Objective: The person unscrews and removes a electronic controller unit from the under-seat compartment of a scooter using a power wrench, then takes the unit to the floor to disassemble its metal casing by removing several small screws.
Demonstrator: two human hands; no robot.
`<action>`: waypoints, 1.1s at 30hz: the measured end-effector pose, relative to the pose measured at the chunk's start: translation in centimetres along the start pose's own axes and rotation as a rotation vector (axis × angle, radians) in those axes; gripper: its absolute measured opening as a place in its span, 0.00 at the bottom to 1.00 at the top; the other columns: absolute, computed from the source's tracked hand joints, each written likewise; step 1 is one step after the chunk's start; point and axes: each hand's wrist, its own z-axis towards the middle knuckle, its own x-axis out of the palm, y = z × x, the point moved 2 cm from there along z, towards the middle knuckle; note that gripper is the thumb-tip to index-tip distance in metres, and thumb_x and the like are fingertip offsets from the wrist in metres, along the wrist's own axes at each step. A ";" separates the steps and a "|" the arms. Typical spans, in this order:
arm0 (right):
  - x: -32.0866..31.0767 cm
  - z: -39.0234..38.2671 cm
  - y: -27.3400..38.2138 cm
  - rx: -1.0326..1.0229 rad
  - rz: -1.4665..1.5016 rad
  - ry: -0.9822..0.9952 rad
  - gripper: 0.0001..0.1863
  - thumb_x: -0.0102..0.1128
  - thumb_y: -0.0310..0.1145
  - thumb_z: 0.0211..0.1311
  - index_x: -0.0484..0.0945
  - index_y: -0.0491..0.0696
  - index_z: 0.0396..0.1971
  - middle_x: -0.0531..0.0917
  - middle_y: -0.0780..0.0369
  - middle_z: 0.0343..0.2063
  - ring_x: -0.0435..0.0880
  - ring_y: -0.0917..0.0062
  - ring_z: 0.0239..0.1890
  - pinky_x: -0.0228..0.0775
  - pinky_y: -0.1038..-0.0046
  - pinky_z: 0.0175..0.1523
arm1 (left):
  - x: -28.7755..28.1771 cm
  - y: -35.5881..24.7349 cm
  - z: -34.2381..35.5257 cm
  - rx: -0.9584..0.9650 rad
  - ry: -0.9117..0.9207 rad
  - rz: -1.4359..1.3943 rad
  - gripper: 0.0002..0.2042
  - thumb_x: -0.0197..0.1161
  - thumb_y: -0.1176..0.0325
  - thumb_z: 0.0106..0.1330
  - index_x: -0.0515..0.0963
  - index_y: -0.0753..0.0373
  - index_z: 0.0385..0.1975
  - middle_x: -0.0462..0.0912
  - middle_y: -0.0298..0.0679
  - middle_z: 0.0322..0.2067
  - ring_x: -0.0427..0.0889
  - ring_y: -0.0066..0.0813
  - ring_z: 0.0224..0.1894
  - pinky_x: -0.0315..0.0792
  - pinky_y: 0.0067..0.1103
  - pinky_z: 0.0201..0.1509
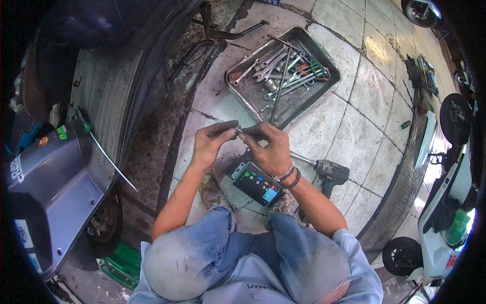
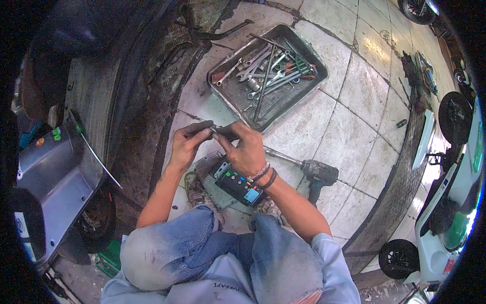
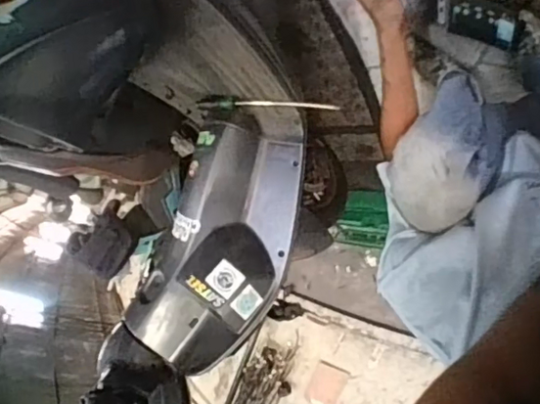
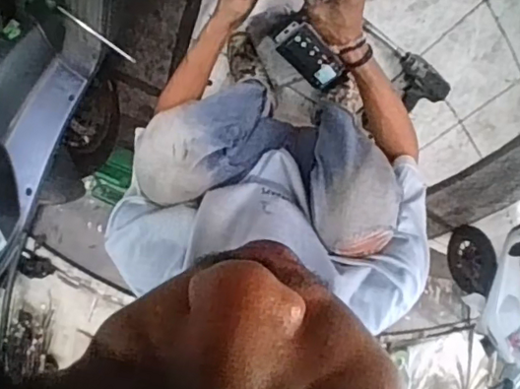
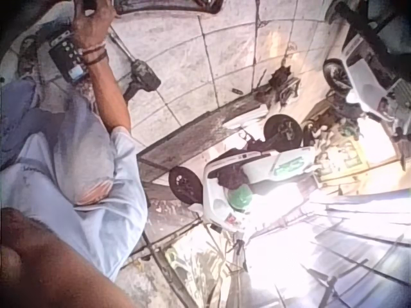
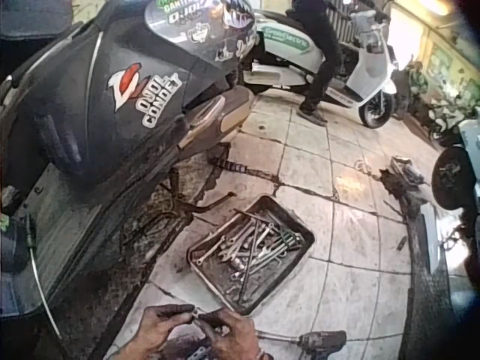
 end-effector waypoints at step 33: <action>-0.5 -0.5 0.3 0.494 0.333 0.157 0.13 0.71 0.33 0.62 0.83 0.37 0.37 0.88 0.57 0.29 0.87 0.78 0.30 0.78 0.73 0.36 | 0.1 -2.1 -0.4 0.165 0.223 0.311 0.13 0.68 0.76 0.64 0.82 0.70 0.49 0.87 0.42 0.43 0.83 0.24 0.47 0.76 0.22 0.55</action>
